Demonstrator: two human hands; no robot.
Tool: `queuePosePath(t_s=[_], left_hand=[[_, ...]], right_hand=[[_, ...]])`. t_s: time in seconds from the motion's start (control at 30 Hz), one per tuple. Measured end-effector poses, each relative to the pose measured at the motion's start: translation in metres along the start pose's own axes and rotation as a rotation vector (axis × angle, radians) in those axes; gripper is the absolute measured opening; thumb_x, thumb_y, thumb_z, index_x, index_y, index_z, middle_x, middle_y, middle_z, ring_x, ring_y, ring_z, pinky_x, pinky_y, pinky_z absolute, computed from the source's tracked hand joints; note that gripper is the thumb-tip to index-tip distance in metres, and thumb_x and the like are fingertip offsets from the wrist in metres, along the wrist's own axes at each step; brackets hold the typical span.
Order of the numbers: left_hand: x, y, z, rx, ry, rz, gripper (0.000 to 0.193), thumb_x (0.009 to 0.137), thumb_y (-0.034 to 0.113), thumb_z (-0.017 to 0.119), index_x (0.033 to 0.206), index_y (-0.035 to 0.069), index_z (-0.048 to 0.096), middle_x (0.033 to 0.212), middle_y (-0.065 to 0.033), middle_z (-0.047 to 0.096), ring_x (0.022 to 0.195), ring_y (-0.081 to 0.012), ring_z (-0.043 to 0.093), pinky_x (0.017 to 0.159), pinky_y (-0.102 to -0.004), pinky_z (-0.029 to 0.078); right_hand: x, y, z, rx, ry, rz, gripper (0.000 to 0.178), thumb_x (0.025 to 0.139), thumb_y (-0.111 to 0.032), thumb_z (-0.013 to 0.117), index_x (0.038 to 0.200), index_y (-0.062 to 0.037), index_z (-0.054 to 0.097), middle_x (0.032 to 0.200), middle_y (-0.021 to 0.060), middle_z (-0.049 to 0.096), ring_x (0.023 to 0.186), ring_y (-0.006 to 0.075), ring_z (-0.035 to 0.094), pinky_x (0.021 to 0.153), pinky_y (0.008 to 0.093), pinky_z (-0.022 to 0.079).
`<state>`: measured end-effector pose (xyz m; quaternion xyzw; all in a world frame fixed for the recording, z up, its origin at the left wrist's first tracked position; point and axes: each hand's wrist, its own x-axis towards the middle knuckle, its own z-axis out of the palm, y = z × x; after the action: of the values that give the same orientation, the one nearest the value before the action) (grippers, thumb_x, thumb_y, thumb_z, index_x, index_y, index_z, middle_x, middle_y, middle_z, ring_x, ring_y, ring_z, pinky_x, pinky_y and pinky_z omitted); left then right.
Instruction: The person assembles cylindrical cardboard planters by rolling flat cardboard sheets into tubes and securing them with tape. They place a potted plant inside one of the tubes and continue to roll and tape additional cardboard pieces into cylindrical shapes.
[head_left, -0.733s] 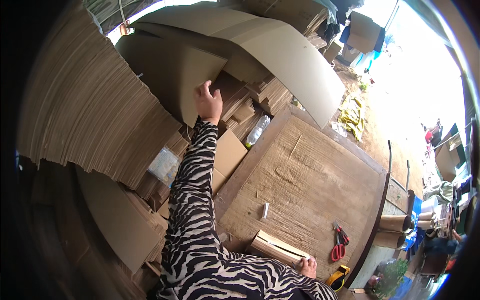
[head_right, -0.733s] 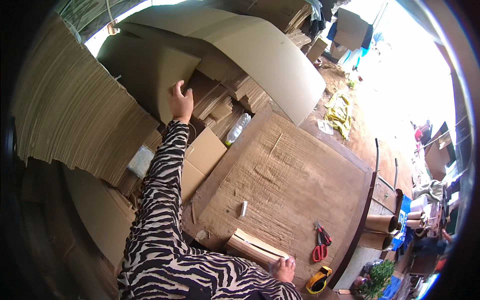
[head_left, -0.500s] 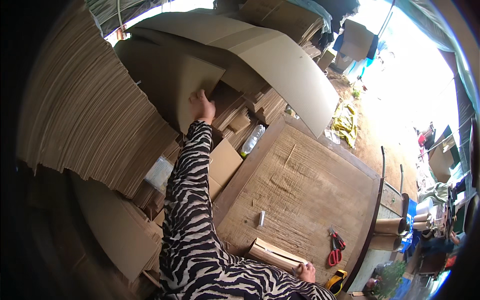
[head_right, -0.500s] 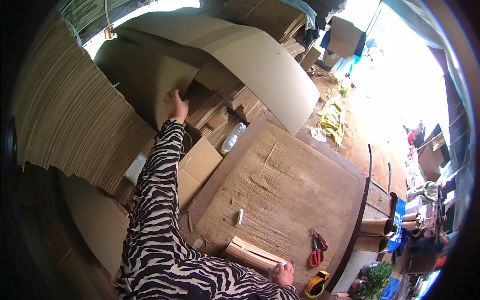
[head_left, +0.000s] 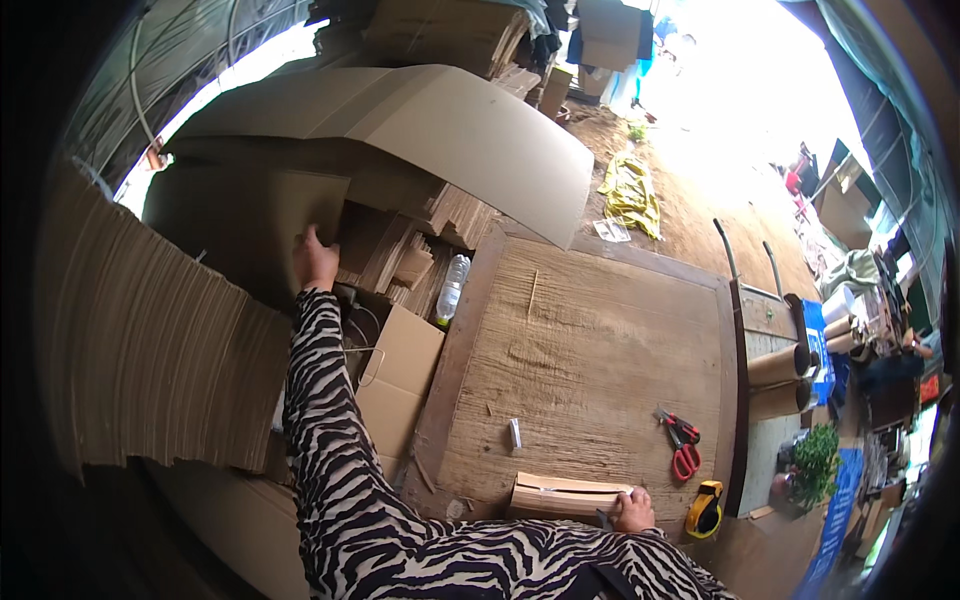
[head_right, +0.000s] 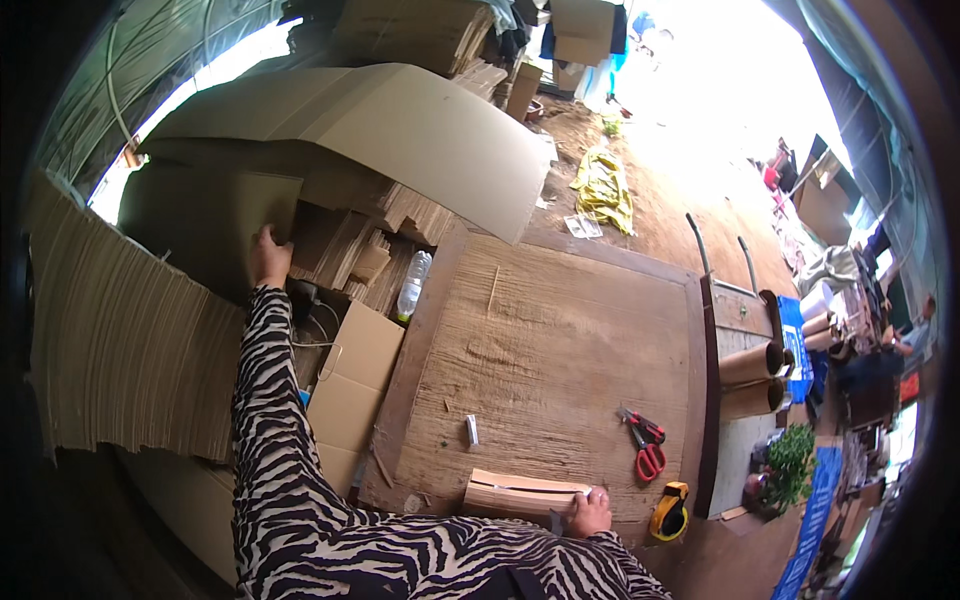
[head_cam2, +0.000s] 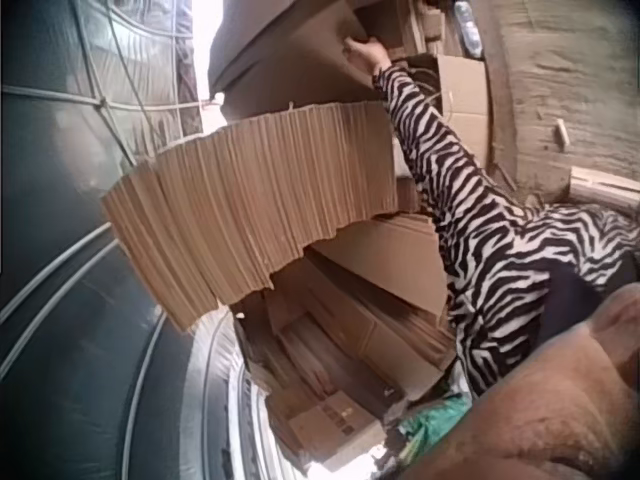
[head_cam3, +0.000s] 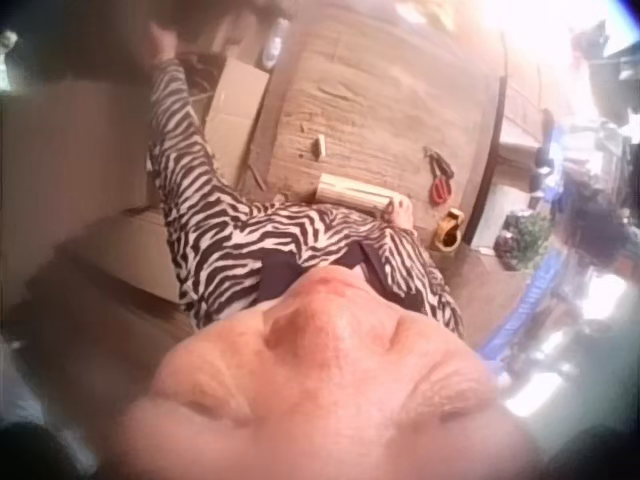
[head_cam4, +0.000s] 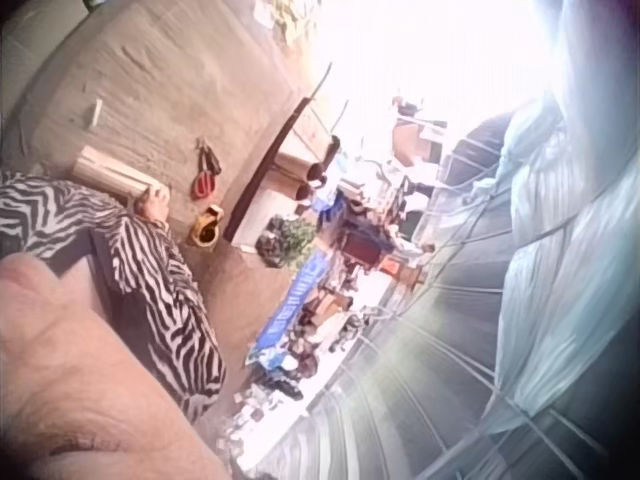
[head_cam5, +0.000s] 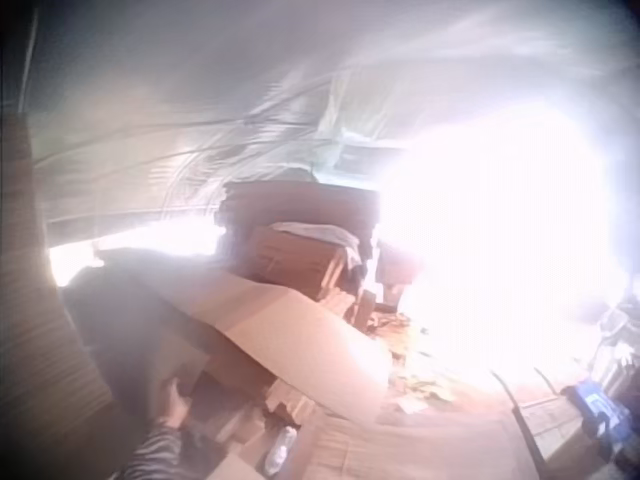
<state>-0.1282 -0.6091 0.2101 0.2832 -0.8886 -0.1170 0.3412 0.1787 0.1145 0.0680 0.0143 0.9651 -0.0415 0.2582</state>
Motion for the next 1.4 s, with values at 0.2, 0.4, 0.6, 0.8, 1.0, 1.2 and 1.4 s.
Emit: queuePosePath(t_s=[0.2,0.4,0.6,0.8,1.0,1.2,1.4], left_hand=[[-0.012,-0.027,0.010,-0.157,0.009,0.149,0.068,0.072,0.014,0.079,0.132,0.006,0.049,0.121,-0.0228,0.059,0.114,-0.0428,0.056,0.093,-0.0490,0.050],[-0.041,0.003,-0.028,-0.061,0.115,0.166,0.057,0.073,0.013,0.079,0.123,0.007,0.054,0.117,-0.0218,0.059,0.111,-0.0404,0.056,0.092,-0.0487,0.049],[-0.034,0.006,-0.038,-0.098,0.148,0.152,0.037,0.078,0.007,0.071,0.112,0.006,0.056,0.110,-0.0208,0.060,0.095,-0.0407,0.062,0.081,-0.0471,0.053],[-0.064,0.040,-0.057,-0.292,0.134,0.306,0.022,0.085,0.005,0.056,0.106,0.005,0.056,0.096,-0.0195,0.062,0.089,-0.0405,0.061,0.077,-0.0474,0.052],[-0.124,0.094,-0.065,-0.440,0.145,0.341,0.028,0.086,0.004,0.059,0.114,0.003,0.059,0.097,-0.0176,0.062,0.091,-0.0372,0.061,0.080,-0.0460,0.051],[-0.089,0.054,-0.056,-0.203,0.236,0.315,0.038,0.083,0.008,0.064,0.120,0.006,0.060,0.108,-0.0155,0.062,0.102,-0.0347,0.059,0.085,-0.0449,0.052],[-0.206,0.073,-0.102,-0.433,0.085,0.418,0.048,0.080,0.009,0.072,0.126,0.006,0.059,0.120,-0.0153,0.057,0.105,-0.0335,0.059,0.085,-0.0457,0.052]], right_hand=[[0.006,-0.002,0.007,0.086,-0.023,-0.041,0.059,0.072,-0.033,0.076,0.125,-0.0160,0.057,0.143,0.0211,0.041,0.139,0.0408,0.032,0.106,0.0527,0.041],[0.012,0.007,0.010,0.075,-0.094,-0.032,0.056,0.071,-0.033,0.078,0.121,-0.0166,0.059,0.144,0.0221,0.039,0.138,0.0430,0.032,0.109,0.0519,0.038],[0.016,0.012,0.012,0.088,-0.077,-0.054,0.048,0.072,-0.029,0.076,0.116,-0.0163,0.060,0.141,0.0223,0.044,0.135,0.0426,0.036,0.109,0.0499,0.038],[0.024,0.007,-0.009,0.070,-0.163,-0.102,0.045,0.073,-0.034,0.078,0.112,-0.0179,0.063,0.134,0.0207,0.051,0.128,0.0406,0.044,0.106,0.0476,0.040],[0.075,0.009,-0.037,-0.101,-0.478,-0.112,0.074,0.073,-0.065,0.070,0.129,-0.0181,0.061,0.123,0.0192,0.063,0.114,0.0361,0.062,0.096,0.0457,0.051],[0.100,0.002,-0.049,-0.125,-0.399,-0.292,0.067,0.076,-0.043,0.075,0.133,-0.0129,0.058,0.129,0.0203,0.060,0.119,0.0380,0.058,0.100,0.0450,0.048],[0.093,0.043,0.004,-0.095,-0.360,-0.395,0.032,0.088,-0.040,0.065,0.113,-0.0201,0.062,0.115,0.0292,0.059,0.106,0.0484,0.060,0.091,0.0548,0.049]])
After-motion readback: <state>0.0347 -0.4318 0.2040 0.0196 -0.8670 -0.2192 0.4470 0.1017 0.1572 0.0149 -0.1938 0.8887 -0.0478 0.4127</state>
